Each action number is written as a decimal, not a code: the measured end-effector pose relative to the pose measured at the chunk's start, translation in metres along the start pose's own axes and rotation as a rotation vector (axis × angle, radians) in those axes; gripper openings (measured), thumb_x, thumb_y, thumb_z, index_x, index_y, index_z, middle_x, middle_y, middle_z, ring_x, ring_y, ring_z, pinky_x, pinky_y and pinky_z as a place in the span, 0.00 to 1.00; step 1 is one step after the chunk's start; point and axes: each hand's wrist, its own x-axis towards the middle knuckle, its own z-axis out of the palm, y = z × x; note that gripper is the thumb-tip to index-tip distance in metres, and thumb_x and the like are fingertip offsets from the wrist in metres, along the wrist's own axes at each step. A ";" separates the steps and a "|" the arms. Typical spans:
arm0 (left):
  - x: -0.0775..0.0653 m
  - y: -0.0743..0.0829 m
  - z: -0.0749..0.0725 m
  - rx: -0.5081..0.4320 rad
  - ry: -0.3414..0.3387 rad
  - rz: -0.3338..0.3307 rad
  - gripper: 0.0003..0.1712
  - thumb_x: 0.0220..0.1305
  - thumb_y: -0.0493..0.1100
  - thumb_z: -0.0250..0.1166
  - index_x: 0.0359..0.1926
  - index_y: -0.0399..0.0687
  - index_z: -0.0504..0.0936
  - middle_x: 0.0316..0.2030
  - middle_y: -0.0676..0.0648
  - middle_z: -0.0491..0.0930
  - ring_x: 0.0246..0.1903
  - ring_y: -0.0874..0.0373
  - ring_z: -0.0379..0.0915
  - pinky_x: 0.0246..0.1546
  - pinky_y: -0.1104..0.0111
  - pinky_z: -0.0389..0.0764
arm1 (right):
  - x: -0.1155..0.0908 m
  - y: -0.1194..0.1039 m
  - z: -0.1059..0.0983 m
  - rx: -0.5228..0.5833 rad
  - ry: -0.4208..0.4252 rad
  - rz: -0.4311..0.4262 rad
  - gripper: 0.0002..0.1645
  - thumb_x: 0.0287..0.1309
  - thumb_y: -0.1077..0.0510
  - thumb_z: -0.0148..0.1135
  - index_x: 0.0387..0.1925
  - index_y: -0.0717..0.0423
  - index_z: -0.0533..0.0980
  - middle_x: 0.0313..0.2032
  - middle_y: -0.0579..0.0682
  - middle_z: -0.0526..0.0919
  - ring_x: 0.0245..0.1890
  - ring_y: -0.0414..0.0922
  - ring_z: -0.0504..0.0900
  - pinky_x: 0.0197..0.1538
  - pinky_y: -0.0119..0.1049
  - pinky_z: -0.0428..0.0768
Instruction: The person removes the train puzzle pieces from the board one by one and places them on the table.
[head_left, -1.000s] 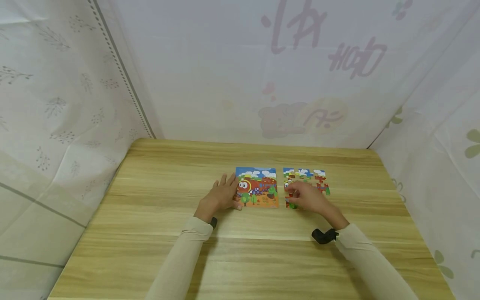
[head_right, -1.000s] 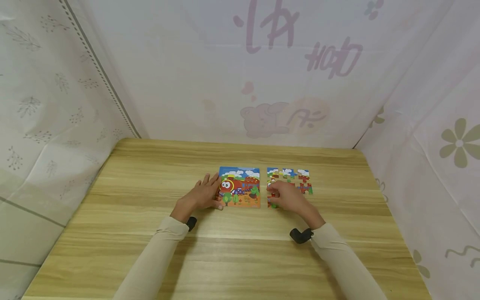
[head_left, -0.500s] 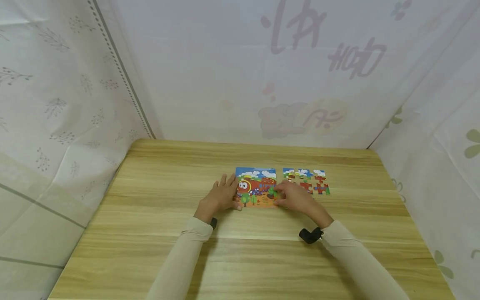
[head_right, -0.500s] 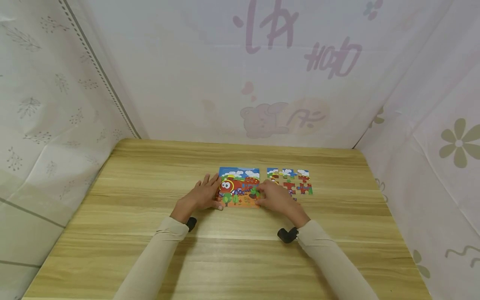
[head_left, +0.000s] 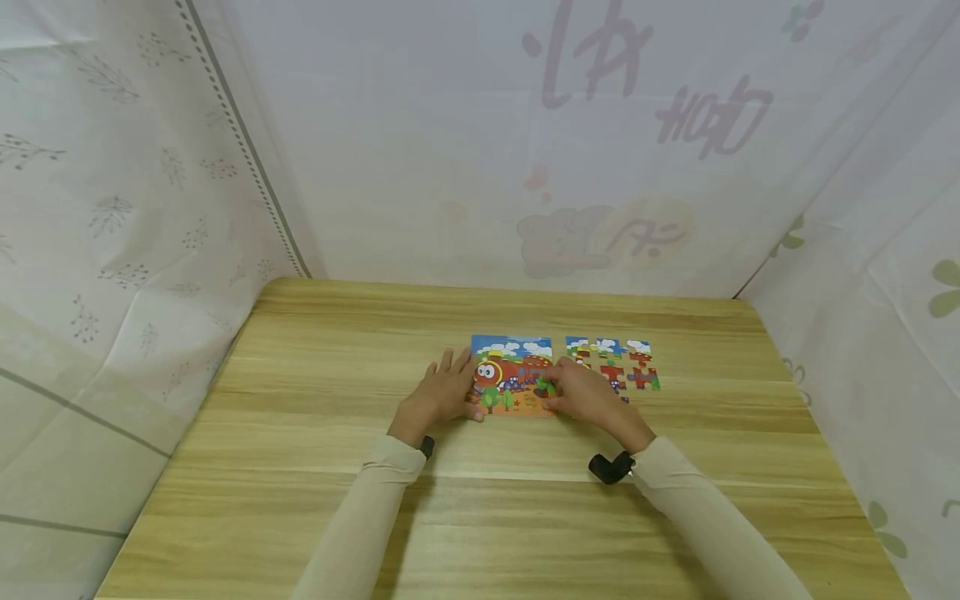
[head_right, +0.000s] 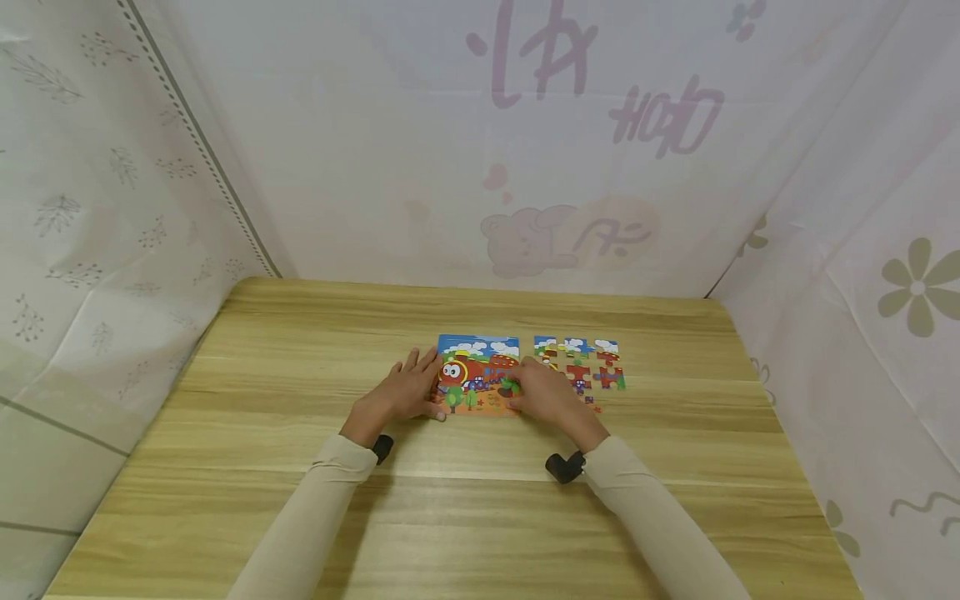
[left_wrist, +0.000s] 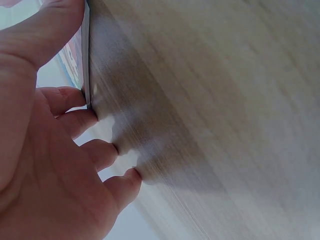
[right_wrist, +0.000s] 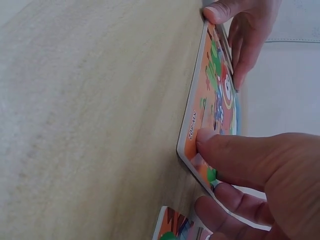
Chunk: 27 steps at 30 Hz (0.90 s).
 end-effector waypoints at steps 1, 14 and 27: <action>0.000 0.000 0.000 -0.002 0.002 0.002 0.59 0.57 0.60 0.70 0.78 0.41 0.48 0.79 0.39 0.41 0.77 0.36 0.32 0.73 0.41 0.46 | 0.000 0.000 0.000 -0.002 -0.002 0.002 0.17 0.55 0.50 0.74 0.47 0.48 0.84 0.43 0.49 0.79 0.28 0.39 0.71 0.26 0.32 0.69; 0.001 -0.002 0.001 0.011 0.001 0.014 0.60 0.57 0.61 0.69 0.78 0.42 0.47 0.78 0.39 0.40 0.77 0.36 0.31 0.73 0.41 0.46 | 0.001 0.003 -0.003 0.033 -0.021 -0.011 0.16 0.54 0.50 0.74 0.43 0.49 0.82 0.43 0.49 0.77 0.27 0.39 0.72 0.25 0.32 0.70; 0.000 -0.001 -0.001 -0.002 0.012 0.026 0.59 0.57 0.60 0.69 0.78 0.40 0.48 0.78 0.38 0.41 0.76 0.35 0.32 0.73 0.41 0.46 | -0.012 0.022 -0.015 0.064 -0.019 -0.009 0.25 0.56 0.50 0.73 0.52 0.56 0.79 0.44 0.49 0.83 0.34 0.39 0.80 0.38 0.40 0.82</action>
